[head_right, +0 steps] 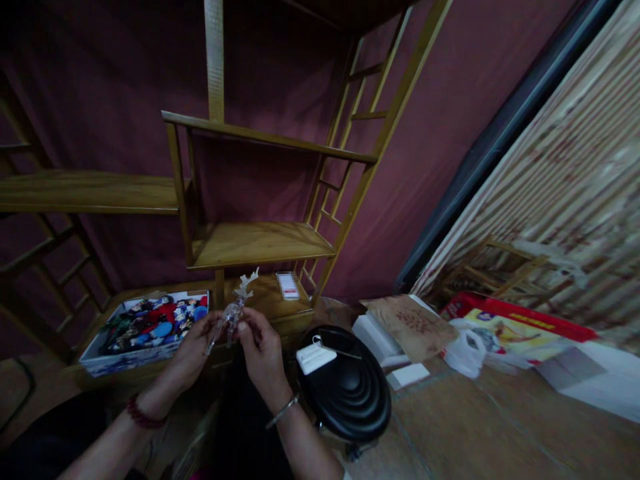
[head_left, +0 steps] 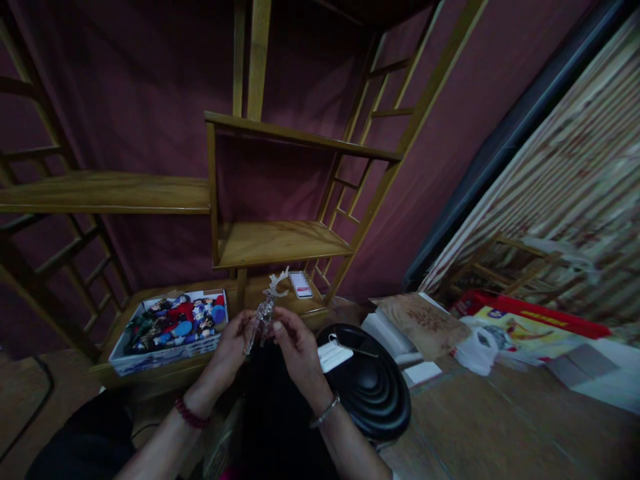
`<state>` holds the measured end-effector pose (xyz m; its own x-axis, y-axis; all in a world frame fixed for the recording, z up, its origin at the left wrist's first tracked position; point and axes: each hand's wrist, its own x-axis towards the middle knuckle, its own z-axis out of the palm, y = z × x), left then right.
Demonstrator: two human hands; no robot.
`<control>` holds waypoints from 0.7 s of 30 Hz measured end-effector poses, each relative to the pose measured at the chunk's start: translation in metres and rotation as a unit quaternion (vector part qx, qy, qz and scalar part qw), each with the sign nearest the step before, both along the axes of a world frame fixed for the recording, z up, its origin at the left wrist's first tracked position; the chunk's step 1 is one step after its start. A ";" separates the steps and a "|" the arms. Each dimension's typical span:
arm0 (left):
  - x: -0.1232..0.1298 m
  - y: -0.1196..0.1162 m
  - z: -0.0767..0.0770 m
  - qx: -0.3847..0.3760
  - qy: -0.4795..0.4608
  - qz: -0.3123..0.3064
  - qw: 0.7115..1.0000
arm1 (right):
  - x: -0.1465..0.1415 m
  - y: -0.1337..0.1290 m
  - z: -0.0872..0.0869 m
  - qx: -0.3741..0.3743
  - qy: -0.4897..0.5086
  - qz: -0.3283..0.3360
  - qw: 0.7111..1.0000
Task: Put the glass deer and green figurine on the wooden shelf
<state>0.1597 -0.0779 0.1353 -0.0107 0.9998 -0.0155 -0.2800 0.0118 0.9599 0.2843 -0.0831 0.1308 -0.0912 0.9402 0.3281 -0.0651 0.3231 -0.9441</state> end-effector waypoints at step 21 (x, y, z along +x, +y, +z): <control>0.030 0.010 0.008 -0.065 -0.160 -0.142 0.975 | 0.049 0.037 0.011 -0.109 0.070 0.236 0.963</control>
<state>0.1901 -0.0683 0.1437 0.2923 0.9512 -0.0987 -0.5329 0.2477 0.8091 0.3332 -0.0461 0.1413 -0.4947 0.8529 0.1669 -0.2872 0.0208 -0.9576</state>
